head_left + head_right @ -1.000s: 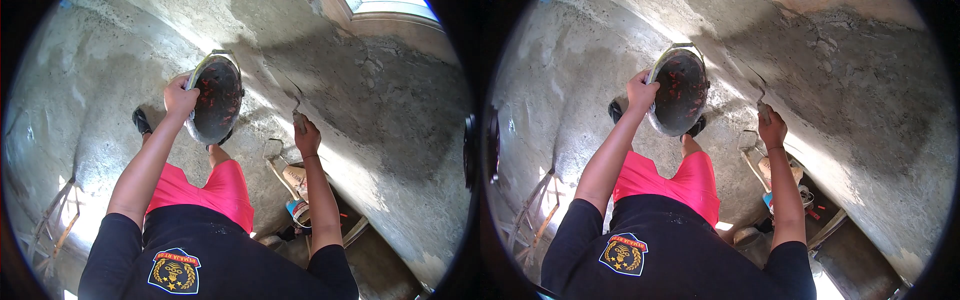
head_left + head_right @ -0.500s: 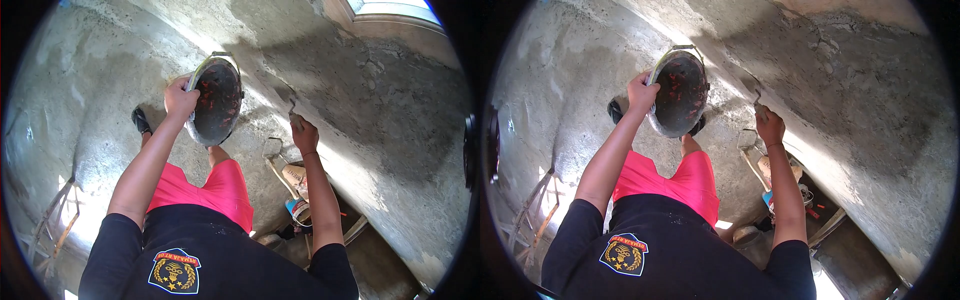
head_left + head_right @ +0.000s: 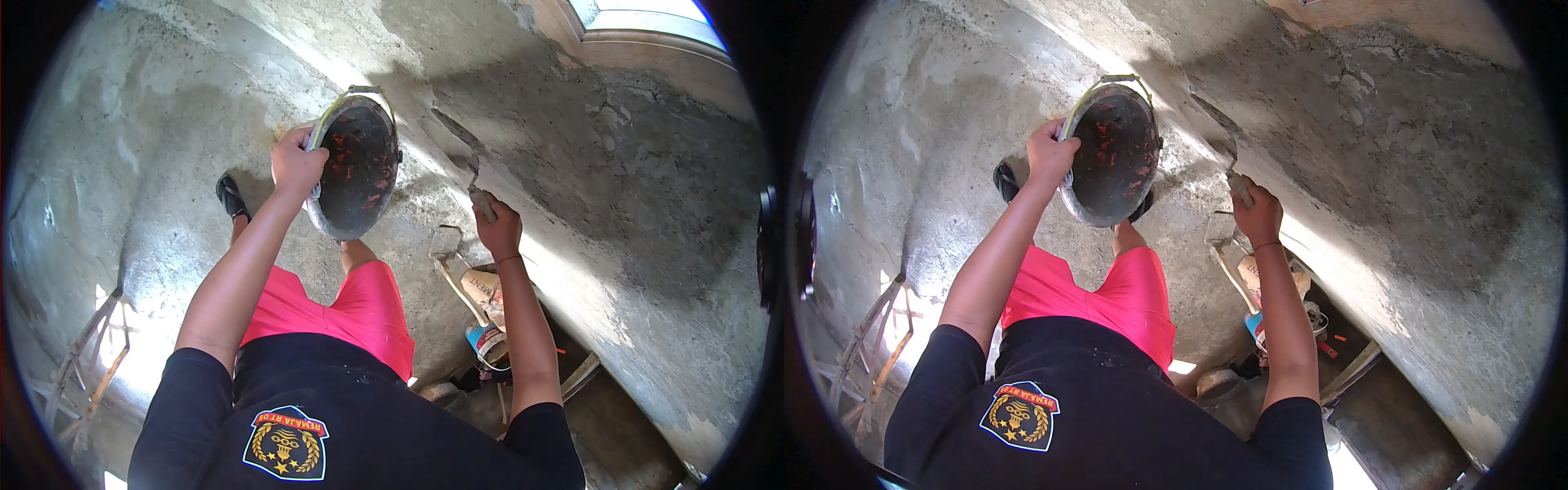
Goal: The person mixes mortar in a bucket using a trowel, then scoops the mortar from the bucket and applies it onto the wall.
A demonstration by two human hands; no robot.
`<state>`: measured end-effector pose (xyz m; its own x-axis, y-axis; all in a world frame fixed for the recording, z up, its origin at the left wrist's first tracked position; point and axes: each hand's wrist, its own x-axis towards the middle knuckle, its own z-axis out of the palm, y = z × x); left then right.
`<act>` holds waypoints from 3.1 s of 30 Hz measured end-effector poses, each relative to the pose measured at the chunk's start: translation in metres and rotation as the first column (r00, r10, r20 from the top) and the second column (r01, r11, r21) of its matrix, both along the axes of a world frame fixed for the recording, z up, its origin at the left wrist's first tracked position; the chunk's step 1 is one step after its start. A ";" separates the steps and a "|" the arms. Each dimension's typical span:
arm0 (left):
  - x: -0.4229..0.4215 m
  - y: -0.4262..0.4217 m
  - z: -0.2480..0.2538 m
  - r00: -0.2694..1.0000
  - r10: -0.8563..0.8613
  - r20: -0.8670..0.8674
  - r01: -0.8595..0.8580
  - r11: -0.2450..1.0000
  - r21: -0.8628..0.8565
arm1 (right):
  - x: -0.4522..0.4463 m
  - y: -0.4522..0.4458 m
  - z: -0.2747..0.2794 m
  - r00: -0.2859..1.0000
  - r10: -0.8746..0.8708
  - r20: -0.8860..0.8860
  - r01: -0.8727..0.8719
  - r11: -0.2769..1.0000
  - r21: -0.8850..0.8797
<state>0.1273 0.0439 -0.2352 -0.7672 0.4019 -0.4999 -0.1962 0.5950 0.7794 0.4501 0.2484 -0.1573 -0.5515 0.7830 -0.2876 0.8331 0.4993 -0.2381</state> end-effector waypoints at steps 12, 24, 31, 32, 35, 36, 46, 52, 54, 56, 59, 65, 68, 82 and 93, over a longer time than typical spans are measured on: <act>0.000 0.001 -0.004 0.999 0.034 0.009 -0.034 0.999 0.010 | 0.003 0.007 -0.005 0.999 0.019 -0.038 -0.015 0.992 0.122; -0.005 -0.002 -0.004 1.000 -0.009 0.017 0.010 0.998 -0.056 | 0.019 -0.008 -0.012 0.998 -0.057 0.028 0.050 0.979 0.197; -0.006 -0.005 -0.006 1.000 0.025 -0.008 -0.025 1.000 0.002 | 0.027 -0.031 -0.014 0.999 -0.031 -0.040 0.038 0.984 0.177; -0.007 -0.004 -0.007 1.000 0.025 -0.011 -0.025 1.000 0.004 | 0.020 -0.026 -0.014 0.999 -0.019 -0.043 0.027 0.981 0.194; -0.007 -0.006 -0.006 1.000 -0.013 -0.013 0.012 0.999 -0.043 | 0.008 -0.016 -0.008 0.999 -0.041 0.003 0.039 0.963 0.268; -0.007 -0.007 -0.006 1.000 -0.017 -0.003 0.017 0.999 -0.051 | 0.016 -0.017 -0.012 1.000 -0.015 -0.012 0.018 0.956 0.292; -0.004 -0.008 -0.011 1.000 -0.012 0.023 0.013 0.998 -0.061 | 0.014 -0.012 -0.006 0.999 -0.040 -0.013 0.042 0.960 0.277; -0.002 -0.010 -0.012 0.999 0.026 0.033 -0.025 1.000 -0.017 | 0.030 -0.038 -0.004 0.999 -0.045 0.020 0.039 0.963 0.265; -0.002 -0.008 -0.013 1.000 0.015 0.021 -0.014 1.000 -0.026 | 0.025 -0.034 -0.003 1.000 0.005 0.001 -0.005 0.972 0.235; -0.001 -0.008 -0.016 1.000 0.002 0.013 -0.001 0.999 -0.039 | 0.017 -0.021 -0.005 1.000 -0.017 0.012 0.013 0.966 0.258; -0.002 -0.008 -0.013 0.997 -0.060 0.043 0.064 0.994 -0.091 | 0.014 -0.017 -0.002 0.999 -0.050 -0.004 0.049 0.961 0.271; -0.002 -0.009 -0.011 0.999 -0.004 0.045 0.007 0.998 -0.060 | 0.020 -0.045 -0.007 1.000 -0.009 -0.006 0.010 0.971 0.240; -0.003 -0.006 -0.009 0.999 -0.023 0.034 0.026 0.995 -0.096 | 0.008 -0.023 -0.010 0.995 -0.078 0.055 0.058 0.955 0.292; 0.009 0.009 0.009 0.961 -0.259 -0.095 0.227 0.939 -0.259 | 0.003 -0.033 0.000 0.980 -0.196 0.033 0.182 0.954 0.240; 0.018 0.025 0.013 0.979 -0.103 0.175 0.104 0.995 0.004 | 0.048 -0.064 -0.028 0.968 -0.246 -0.044 0.239 0.962 -0.131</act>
<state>0.1450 0.0688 -0.2225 -0.6225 0.4715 -0.6247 -0.2658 0.6233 0.7354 0.4978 0.1842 -0.1848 -0.3683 0.8557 -0.3636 0.9081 0.2474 -0.3378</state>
